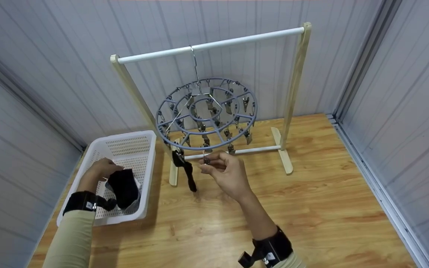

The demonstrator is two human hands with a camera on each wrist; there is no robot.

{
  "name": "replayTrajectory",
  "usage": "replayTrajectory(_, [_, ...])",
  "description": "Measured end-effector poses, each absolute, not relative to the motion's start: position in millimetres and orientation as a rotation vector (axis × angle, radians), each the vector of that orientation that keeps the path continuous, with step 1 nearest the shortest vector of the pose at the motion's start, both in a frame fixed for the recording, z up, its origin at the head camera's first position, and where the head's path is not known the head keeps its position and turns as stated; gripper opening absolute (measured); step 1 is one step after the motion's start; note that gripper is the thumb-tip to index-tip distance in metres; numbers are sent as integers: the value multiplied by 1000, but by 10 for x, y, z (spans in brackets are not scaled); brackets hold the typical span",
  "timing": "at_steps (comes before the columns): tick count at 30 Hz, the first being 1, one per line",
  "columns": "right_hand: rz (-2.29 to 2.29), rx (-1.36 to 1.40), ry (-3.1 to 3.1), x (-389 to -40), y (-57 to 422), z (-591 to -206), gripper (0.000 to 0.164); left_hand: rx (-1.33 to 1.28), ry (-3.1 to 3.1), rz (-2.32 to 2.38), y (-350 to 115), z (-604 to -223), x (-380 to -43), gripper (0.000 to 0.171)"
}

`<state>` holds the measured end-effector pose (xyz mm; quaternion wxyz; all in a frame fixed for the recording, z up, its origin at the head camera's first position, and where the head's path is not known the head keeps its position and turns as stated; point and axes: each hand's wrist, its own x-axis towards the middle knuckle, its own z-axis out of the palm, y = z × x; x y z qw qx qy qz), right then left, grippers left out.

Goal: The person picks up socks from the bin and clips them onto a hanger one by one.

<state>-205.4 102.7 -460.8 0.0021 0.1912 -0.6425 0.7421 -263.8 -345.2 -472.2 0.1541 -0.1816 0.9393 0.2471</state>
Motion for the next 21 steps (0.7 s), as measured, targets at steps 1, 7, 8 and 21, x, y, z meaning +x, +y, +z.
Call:
replayTrajectory(1, [2331, 597, -2014, -2054, 1026, -4610, 27, -538, 2679, 713, -3466, -4736, -2643, 41])
replayTrajectory(7, [2332, 593, -2012, -2056, 1010, -4621, 29, -589, 2666, 662, -3547, -4813, -2680, 41])
replayTrajectory(8, [2331, 590, -2012, -2056, 1008, -4621, 29, -582, 2677, 637, -3558, -4818, -2685, 41])
replayTrajectory(21, [2346, 609, -1964, -2077, 981, -4659, 29, -619, 2766, 407, -3581, -4788, -2696, 29])
